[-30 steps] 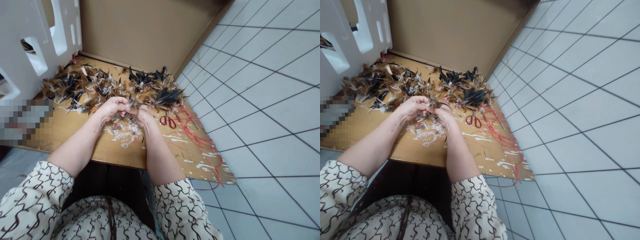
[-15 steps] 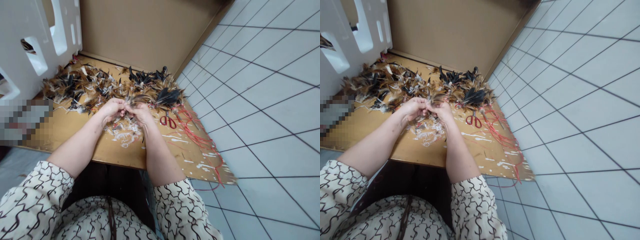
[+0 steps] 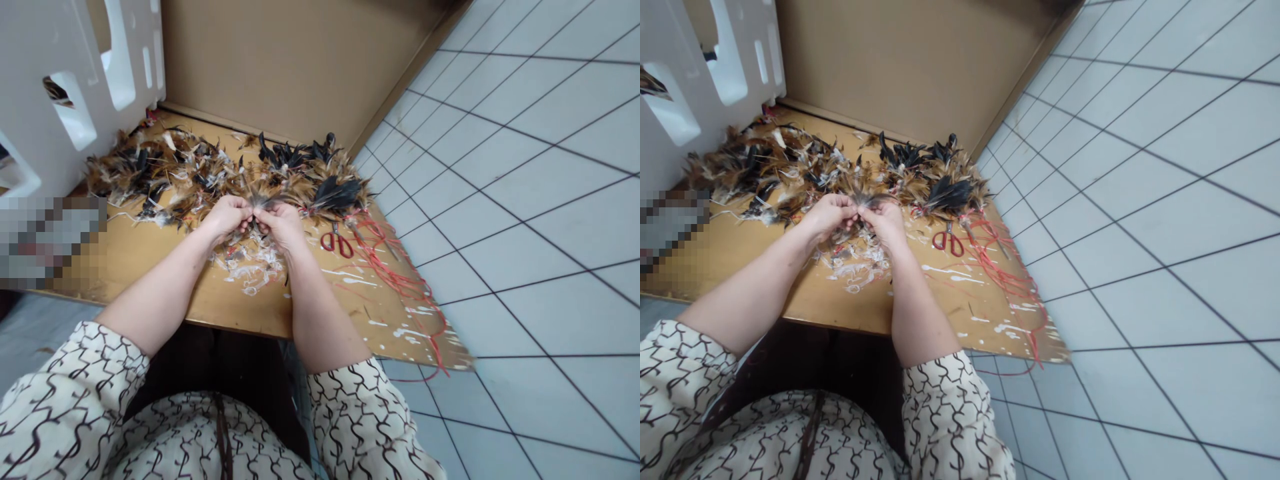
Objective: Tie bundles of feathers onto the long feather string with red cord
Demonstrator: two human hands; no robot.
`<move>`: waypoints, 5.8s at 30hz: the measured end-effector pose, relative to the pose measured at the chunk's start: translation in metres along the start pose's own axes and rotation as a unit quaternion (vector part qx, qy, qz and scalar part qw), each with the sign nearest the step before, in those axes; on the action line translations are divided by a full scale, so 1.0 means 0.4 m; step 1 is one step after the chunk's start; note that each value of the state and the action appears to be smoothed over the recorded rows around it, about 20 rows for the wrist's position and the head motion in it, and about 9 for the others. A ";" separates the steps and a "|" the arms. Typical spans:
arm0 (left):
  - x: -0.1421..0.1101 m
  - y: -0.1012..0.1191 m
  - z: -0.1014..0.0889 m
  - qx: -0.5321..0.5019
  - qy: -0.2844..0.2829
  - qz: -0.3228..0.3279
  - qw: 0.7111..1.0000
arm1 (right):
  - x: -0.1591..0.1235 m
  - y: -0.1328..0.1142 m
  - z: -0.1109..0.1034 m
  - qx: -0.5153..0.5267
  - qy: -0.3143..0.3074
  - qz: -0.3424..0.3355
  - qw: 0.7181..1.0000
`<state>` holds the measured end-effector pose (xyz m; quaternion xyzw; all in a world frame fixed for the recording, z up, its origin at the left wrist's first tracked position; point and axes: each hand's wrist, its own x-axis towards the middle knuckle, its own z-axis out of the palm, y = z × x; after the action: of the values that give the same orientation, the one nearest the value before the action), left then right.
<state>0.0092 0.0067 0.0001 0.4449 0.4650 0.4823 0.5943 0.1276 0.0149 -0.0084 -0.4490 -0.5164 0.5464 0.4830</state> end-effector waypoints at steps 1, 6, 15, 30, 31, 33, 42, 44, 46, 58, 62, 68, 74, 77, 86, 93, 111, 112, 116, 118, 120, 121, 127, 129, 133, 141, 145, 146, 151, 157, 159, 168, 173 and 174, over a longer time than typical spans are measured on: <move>0.001 -0.002 0.001 0.006 0.007 0.005 1.000 | 0.000 -0.001 0.003 -0.008 0.005 -0.002 1.000; 0.004 -0.005 0.004 -0.003 0.023 0.021 1.000 | 0.005 0.008 0.010 -0.027 0.009 0.020 0.999; 0.007 0.002 -0.011 -0.071 -0.014 -0.011 0.997 | 0.009 0.024 -0.004 0.024 -0.003 0.025 0.999; 0.009 -0.007 -0.018 -0.061 -0.099 -0.020 0.993 | 0.004 0.014 -0.013 0.028 -0.027 -0.017 0.999; 0.007 -0.007 -0.018 -0.063 -0.108 -0.027 0.992 | 0.002 0.012 -0.013 0.030 -0.030 -0.021 0.999; 0.004 -0.004 -0.019 -0.072 -0.125 -0.040 0.989 | -0.003 0.008 -0.013 0.043 -0.041 -0.025 0.998; -0.006 0.008 -0.019 -0.075 -0.127 -0.063 0.987 | 0.009 0.014 -0.023 0.033 -0.022 -0.038 0.998; -0.008 0.010 -0.018 -0.062 -0.109 -0.052 0.991 | 0.015 0.019 -0.025 0.019 0.000 -0.053 0.998; -0.010 0.012 -0.017 -0.050 -0.093 -0.039 0.994 | 0.019 0.023 -0.024 0.013 0.018 -0.074 0.997; -0.003 0.009 -0.018 -0.053 -0.070 -0.049 0.995 | 0.010 0.016 -0.007 -0.010 0.049 -0.098 0.994; -0.006 0.013 -0.023 -0.064 -0.085 -0.073 0.992 | 0.004 0.010 -0.006 -0.014 0.029 -0.098 0.995; -0.010 0.020 -0.029 -0.077 -0.109 -0.096 0.986 | 0.003 0.008 -0.011 -0.021 0.012 -0.100 0.995; -0.004 0.020 -0.039 -0.092 -0.142 -0.117 0.979 | 0.007 0.014 -0.022 -0.025 -0.005 -0.103 0.994; -0.005 0.020 -0.040 -0.083 -0.148 -0.126 0.977 | 0.007 0.014 -0.021 -0.012 -0.023 -0.103 0.994; -0.005 0.025 -0.032 -0.085 -0.045 -0.054 0.994 | 0.007 -0.005 -0.047 -0.064 0.030 -0.062 0.996; 0.013 0.019 -0.038 -0.096 0.017 -0.033 0.995 | 0.002 0.004 -0.051 -0.416 0.029 0.034 0.908; 0.012 0.024 -0.046 -0.098 0.031 -0.027 0.994 | 0.002 -0.048 -0.113 -0.046 0.082 -0.002 0.996; 0.012 0.024 -0.047 -0.100 0.031 -0.026 0.994 | 0.002 -0.050 -0.116 -0.031 0.079 -0.003 0.996; 0.013 0.024 -0.051 -0.104 0.033 -0.023 0.994 | -0.001 -0.056 -0.119 0.016 0.068 0.010 0.998; 0.014 0.025 -0.052 -0.104 0.037 -0.023 0.994 | -0.004 -0.058 -0.116 -0.005 0.071 0.008 0.997; 0.015 0.025 -0.054 -0.103 0.041 -0.022 0.994 | -0.009 -0.061 -0.112 -0.051 0.072 0.009 0.996; 0.016 0.024 -0.054 -0.102 0.042 -0.021 0.994 | -0.011 -0.062 -0.111 -0.079 0.065 0.016 0.995; 0.017 0.023 -0.058 -0.104 0.044 -0.018 0.993 | -0.017 -0.056 -0.106 -0.244 -0.020 0.086 0.966; 0.017 0.023 -0.057 -0.102 0.044 -0.017 0.994 | -0.012 -0.044 -0.095 -0.264 -0.020 0.062 0.962; 0.014 0.026 -0.055 -0.097 0.046 -0.016 0.994 | 0.000 -0.008 -0.048 -0.314 0.015 -0.035 0.949; 0.009 0.031 -0.050 -0.090 0.047 -0.020 0.995 | 0.004 0.047 0.012 -0.420 0.035 -0.061 0.905; 0.010 0.030 -0.049 -0.089 0.042 -0.020 0.995 | 0.011 0.050 0.004 -0.369 0.044 -0.057 0.926; 0.011 0.030 -0.050 -0.088 0.041 -0.019 0.995 | 0.013 0.048 0.002 -0.342 0.049 -0.049 0.937; 0.013 0.025 -0.047 -0.086 0.052 -0.014 0.995 | 0.018 0.030 -0.005 -0.166 0.079 -0.007 0.983; 0.008 0.018 -0.033 -0.077 0.060 -0.008 0.995 | 0.009 0.014 -0.005 -0.010 0.055 0.048 0.997; 0.006 0.016 -0.025 -0.068 0.060 -0.010 0.996 | 0.008 0.015 -0.004 0.022 0.047 0.048 0.998; 0.004 0.002 -0.007 -0.056 0.051 -0.010 0.997 | 0.014 0.028 0.000 0.057 0.043 0.009 0.997; 0.000 0.005 -0.008 -0.061 0.032 -0.015 0.997 | 0.016 0.033 0.003 0.042 0.059 -0.003 0.997; 0.000 0.006 -0.008 -0.059 0.030 -0.017 0.998 | 0.017 0.034 0.003 0.041 0.061 -0.005 0.997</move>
<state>0.0059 0.0071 0.0018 0.3864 0.4606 0.5119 0.6136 0.1246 0.0213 -0.0218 -0.4590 -0.4650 0.5363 0.5343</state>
